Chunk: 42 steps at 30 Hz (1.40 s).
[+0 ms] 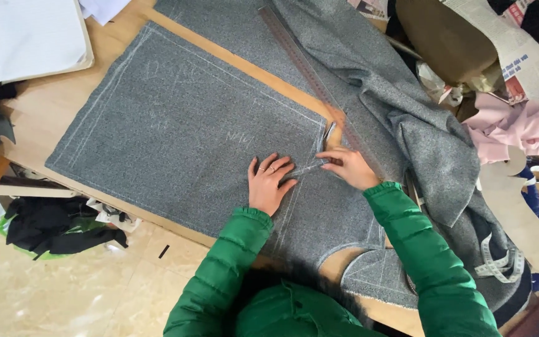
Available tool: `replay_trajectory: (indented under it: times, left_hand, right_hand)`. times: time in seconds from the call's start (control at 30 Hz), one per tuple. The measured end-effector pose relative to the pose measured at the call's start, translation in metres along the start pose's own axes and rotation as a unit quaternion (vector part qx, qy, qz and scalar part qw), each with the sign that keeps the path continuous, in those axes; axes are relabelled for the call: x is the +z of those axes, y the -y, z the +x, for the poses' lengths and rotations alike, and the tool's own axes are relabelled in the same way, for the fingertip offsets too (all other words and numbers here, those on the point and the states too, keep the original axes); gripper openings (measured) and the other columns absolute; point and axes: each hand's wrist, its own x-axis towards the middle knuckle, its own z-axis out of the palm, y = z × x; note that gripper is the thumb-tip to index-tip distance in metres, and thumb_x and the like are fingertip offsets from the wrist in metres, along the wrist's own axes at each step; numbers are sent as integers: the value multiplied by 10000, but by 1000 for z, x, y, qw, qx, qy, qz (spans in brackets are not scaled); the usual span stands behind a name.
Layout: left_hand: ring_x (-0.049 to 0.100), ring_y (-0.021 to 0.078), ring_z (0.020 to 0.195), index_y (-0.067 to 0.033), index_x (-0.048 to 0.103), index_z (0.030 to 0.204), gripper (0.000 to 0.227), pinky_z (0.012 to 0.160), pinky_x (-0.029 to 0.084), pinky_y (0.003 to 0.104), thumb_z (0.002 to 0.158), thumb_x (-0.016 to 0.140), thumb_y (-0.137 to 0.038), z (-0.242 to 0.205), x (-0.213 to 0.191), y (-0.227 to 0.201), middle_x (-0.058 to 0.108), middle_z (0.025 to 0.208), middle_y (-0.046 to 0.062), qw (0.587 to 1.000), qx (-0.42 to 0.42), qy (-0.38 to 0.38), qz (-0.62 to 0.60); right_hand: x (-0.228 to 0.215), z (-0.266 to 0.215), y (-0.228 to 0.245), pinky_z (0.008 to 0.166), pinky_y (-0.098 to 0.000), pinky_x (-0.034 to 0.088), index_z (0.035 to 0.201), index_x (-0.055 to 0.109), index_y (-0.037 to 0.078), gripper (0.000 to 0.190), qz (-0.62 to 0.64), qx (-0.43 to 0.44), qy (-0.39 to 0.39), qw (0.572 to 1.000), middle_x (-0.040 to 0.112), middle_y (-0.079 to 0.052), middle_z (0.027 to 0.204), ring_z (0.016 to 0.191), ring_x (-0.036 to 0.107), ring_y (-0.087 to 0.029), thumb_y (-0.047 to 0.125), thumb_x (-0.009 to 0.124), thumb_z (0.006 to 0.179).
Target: The person marks a gray fabric with chalk using a ruler and then cuts along the marked lines with scissors. They adjust the fabric and ruler multiple times to ensure accurate cuts before removing the cut piece.
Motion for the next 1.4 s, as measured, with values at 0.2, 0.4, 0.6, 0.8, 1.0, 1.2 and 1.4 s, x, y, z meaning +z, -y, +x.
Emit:
replay_trajectory:
  times: [0.2, 0.4, 0.6, 0.8, 1.0, 1.2, 1.4]
  left_hand:
    - [506, 186, 1277, -259, 745, 1118, 194, 1134, 321, 553, 976, 719, -388, 2, 0, -4, 609, 1226, -87, 998, 14, -50, 42]
    - [550, 135, 1100, -287, 725, 1036, 120, 1027, 384, 462, 933, 735, -348, 4, 20, 0, 600, 1032, -102, 987, 45, -91, 127]
    - [580, 162, 1028, -296, 720, 1055, 170, 948, 417, 447, 895, 748, -346, 20, 45, -2, 607, 991, -81, 990, 56, -88, 90]
    - [610, 164, 912, -260, 695, 970, 26, 787, 450, 377, 944, 696, -267, 26, 40, -2, 604, 912, -65, 978, 124, -97, 139]
    - [604, 205, 840, -185, 702, 969, 44, 699, 480, 351, 941, 688, -155, 26, 44, 0, 560, 908, 3, 950, 215, -129, 189]
    - [562, 220, 818, -229, 706, 1154, 217, 642, 458, 365, 964, 653, -140, 32, 24, -18, 507, 921, 13, 929, 269, -122, 222]
    - [511, 272, 1090, -106, 673, 1235, 284, 854, 428, 423, 988, 532, -85, 20, 25, -32, 561, 1266, 38, 919, 277, 11, 279]
  right_hand:
    - [10, 2, -7, 843, -411, 561, 1096, 777, 123, 165, -33, -122, -72, 989, 730, -69, 958, 936, 702, -279, 149, 753, 935]
    - [14, 4, -2, 850, -427, 560, 1097, 765, 97, 138, -81, -162, -103, 978, 707, -100, 980, 941, 694, -307, 152, 711, 983]
    - [11, 5, -5, 823, -440, 583, 1121, 749, 69, 165, -104, -197, -90, 971, 701, -122, 994, 954, 701, -334, 138, 708, 977]
    - [0, 7, 4, 820, -424, 599, 1113, 740, 52, 148, -172, -235, -76, 954, 716, -127, 989, 949, 718, -322, 103, 688, 984]
    - [-5, 2, -10, 803, -408, 587, 1197, 700, 67, 228, -259, -299, -64, 916, 695, -114, 1007, 948, 707, -288, 135, 523, 1070]
    - [-9, -2, -6, 819, -383, 568, 1229, 688, 75, 238, -314, -336, -79, 885, 656, -96, 1005, 927, 671, -250, 98, 516, 1067]
    - [0, -26, -5, 825, -425, 455, 1370, 597, 185, 424, -478, -271, -112, 828, 548, -70, 974, 882, 548, -234, 23, 506, 989]
